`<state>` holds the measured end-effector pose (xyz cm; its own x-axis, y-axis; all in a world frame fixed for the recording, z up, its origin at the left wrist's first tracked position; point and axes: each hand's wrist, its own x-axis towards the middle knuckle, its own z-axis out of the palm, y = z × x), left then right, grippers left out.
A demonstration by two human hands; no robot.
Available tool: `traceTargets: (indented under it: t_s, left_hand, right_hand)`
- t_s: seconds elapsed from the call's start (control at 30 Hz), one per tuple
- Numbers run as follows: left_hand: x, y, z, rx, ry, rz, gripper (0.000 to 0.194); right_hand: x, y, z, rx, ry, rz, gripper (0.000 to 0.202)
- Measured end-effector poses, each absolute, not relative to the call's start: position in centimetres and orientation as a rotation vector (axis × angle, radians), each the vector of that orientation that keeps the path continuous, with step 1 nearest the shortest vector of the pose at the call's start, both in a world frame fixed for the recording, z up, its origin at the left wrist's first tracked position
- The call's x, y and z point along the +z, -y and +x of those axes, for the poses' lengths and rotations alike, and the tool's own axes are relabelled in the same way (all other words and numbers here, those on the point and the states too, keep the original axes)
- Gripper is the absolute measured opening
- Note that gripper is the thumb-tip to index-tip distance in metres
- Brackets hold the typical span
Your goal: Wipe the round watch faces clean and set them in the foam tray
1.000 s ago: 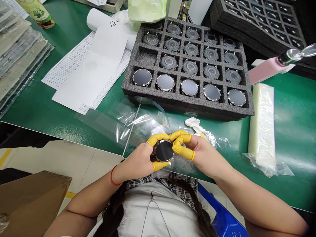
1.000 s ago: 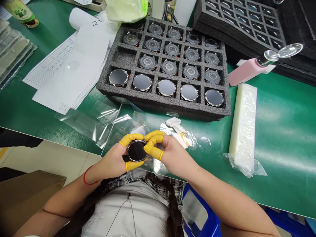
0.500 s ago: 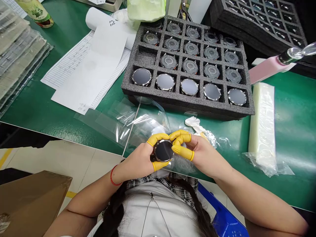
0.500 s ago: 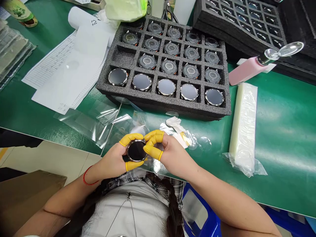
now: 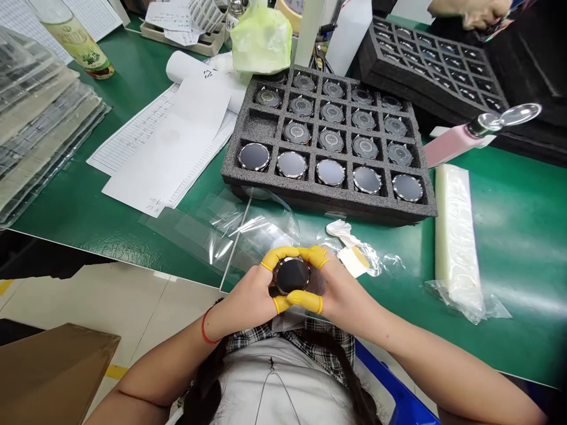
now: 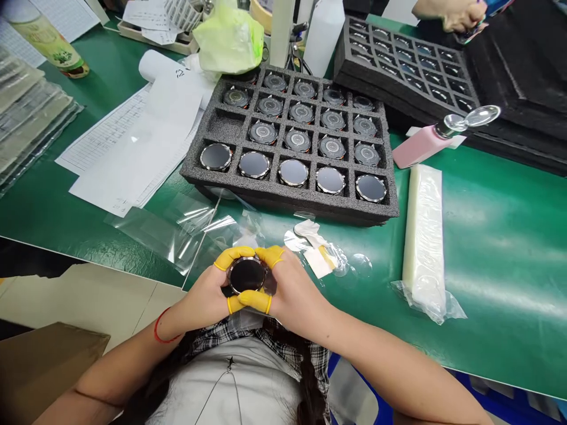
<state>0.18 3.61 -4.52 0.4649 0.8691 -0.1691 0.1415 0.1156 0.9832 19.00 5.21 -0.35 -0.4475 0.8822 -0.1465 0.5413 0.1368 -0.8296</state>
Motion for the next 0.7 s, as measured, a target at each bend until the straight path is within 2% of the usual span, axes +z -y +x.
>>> traceTargets:
  t_s: [0.27, 0.6, 0.7]
  left_hand:
    - [-3.9, -3.3, 0.6, 0.697, -0.988, 1.331, 0.050]
    - [-3.7, -3.1, 0.5, 0.710, -0.991, 1.314, 0.057]
    - [-3.8, -3.0, 0.4, 0.730, -0.981, 1.229, 0.059]
  right_hand:
    - [-0.9, -5.7, 18.5, 1.821, 1.577, -1.307, 0.038]
    - [-0.9, -6.1, 18.9, 1.762, 1.520, -1.321, 0.050]
    - [-0.3, -6.1, 18.9, 1.880, 1.522, -1.246, 0.042]
